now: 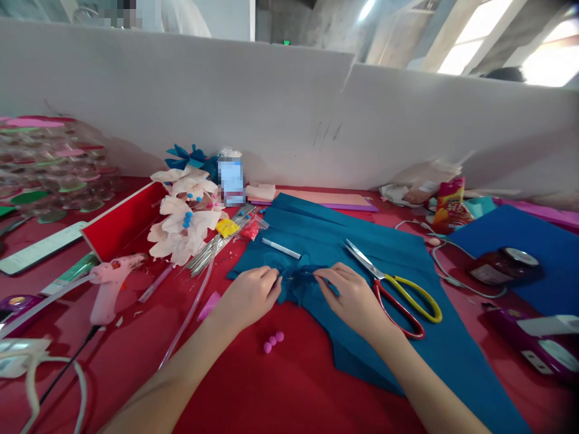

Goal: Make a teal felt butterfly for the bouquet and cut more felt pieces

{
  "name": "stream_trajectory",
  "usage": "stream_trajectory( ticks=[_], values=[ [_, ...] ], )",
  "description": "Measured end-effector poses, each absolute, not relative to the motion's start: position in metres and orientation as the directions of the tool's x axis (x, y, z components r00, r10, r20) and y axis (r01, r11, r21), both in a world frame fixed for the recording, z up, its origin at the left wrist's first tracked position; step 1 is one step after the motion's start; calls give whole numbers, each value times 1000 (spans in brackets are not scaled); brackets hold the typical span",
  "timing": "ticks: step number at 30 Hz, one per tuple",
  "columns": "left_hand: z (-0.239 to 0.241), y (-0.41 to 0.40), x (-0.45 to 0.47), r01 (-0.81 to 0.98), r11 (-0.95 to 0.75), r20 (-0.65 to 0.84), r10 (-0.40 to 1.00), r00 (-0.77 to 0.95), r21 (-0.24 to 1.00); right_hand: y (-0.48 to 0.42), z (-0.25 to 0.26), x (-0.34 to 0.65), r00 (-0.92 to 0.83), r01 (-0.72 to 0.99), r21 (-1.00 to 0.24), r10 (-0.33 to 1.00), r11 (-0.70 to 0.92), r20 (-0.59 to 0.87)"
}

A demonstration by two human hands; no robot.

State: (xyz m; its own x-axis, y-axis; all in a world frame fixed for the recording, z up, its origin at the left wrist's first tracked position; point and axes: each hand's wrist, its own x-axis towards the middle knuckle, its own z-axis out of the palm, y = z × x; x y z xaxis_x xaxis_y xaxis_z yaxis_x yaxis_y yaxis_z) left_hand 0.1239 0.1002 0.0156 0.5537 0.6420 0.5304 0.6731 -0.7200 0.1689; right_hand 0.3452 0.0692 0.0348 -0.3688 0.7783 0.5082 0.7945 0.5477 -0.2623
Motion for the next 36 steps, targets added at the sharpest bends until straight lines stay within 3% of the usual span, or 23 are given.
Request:
stream_trajectory(
  ticks=[14,36],
  values=[
    [5,106,117,674,-730,599,592,539,115,75,8,350,-323,763,-226,661,605,678],
    [14,103,117,656,-747,565,591,576,113,75,13,347,-311,704,-292,651,647,693]
  ],
)
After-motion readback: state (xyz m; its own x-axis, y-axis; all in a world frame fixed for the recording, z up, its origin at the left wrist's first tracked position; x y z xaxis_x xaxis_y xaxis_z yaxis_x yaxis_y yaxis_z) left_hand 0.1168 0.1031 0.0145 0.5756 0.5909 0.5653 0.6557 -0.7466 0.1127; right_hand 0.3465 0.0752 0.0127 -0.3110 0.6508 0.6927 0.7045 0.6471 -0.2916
